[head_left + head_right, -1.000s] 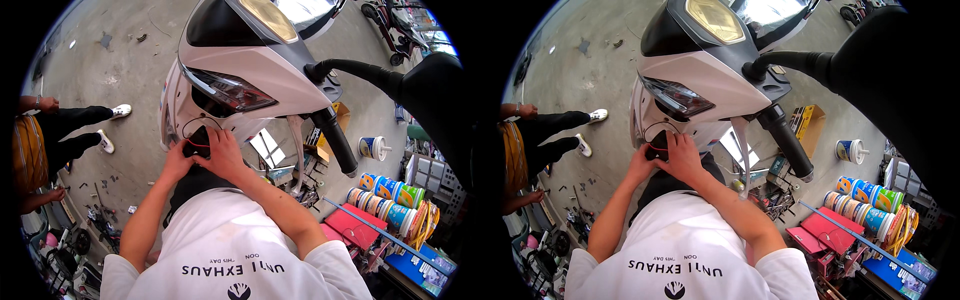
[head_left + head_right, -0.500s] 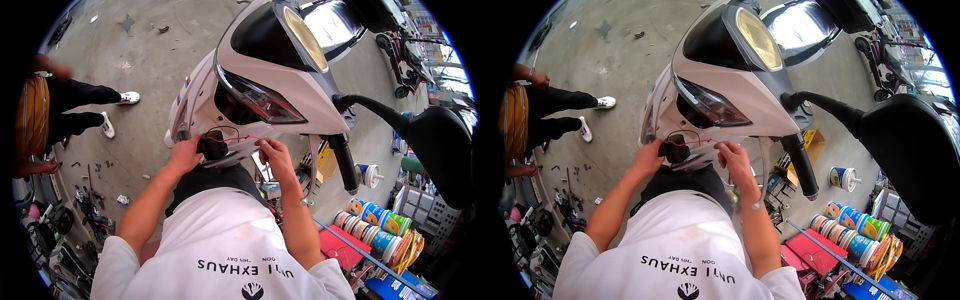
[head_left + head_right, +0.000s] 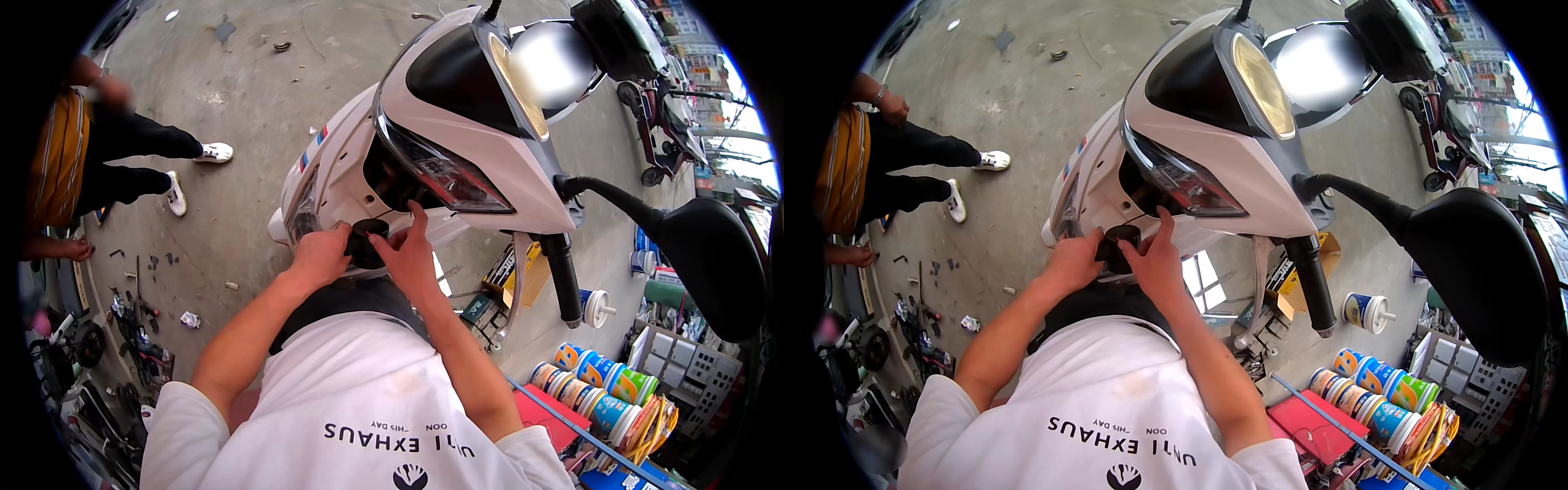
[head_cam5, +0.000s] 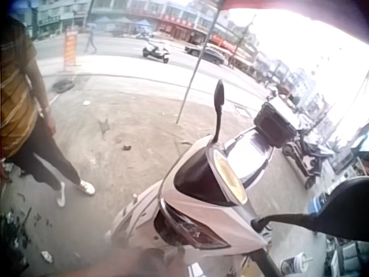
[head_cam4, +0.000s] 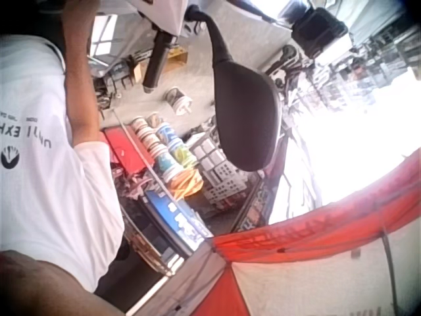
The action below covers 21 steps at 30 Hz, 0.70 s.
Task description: The person works on a scooter's handlebar and front fairing area. They use a screwdriver to remove screws, then a power drill to remove and reinstall a front cover. They handle a small black cylindrical component with wires, connecting it to the scooter's wiring.
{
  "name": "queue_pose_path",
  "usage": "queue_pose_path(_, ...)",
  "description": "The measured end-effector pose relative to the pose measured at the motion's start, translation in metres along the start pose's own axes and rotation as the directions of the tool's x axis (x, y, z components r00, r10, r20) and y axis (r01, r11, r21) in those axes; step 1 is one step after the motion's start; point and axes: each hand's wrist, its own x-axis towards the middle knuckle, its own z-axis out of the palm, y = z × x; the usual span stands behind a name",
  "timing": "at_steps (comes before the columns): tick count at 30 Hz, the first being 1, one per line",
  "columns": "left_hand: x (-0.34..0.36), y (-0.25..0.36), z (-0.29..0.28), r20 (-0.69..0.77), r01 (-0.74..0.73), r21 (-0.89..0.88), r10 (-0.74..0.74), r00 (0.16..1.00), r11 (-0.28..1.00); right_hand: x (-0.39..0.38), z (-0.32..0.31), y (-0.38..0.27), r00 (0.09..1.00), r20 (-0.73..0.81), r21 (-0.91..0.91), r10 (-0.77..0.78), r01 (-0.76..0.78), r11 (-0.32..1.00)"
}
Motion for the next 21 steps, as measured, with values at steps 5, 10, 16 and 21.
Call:
queue_pose_path(5,-0.005,-0.002,0.005,0.029,-0.095,0.037,0.093,0.995,0.995,0.001,-0.006,0.024,0.97,0.148,-0.405,-0.195,0.239,0.883)
queue_pose_path(10,-0.015,-0.019,0.014,-0.038,-0.172,0.026,0.172,0.984,0.985,-0.006,-0.007,0.065,0.958,0.149,-0.433,-0.243,0.284,0.856)
queue_pose_path(16,-0.013,-0.018,0.017,-0.093,-0.205,-0.086,0.198,0.976,0.975,-0.025,0.004,0.055,0.962,0.234,0.042,-0.14,0.134,0.99)
queue_pose_path(21,-0.007,-0.02,0.011,0.033,-0.122,-0.184,0.13,0.991,0.975,-0.016,-0.003,0.049,0.93,0.352,0.093,0.105,-0.146,0.985)
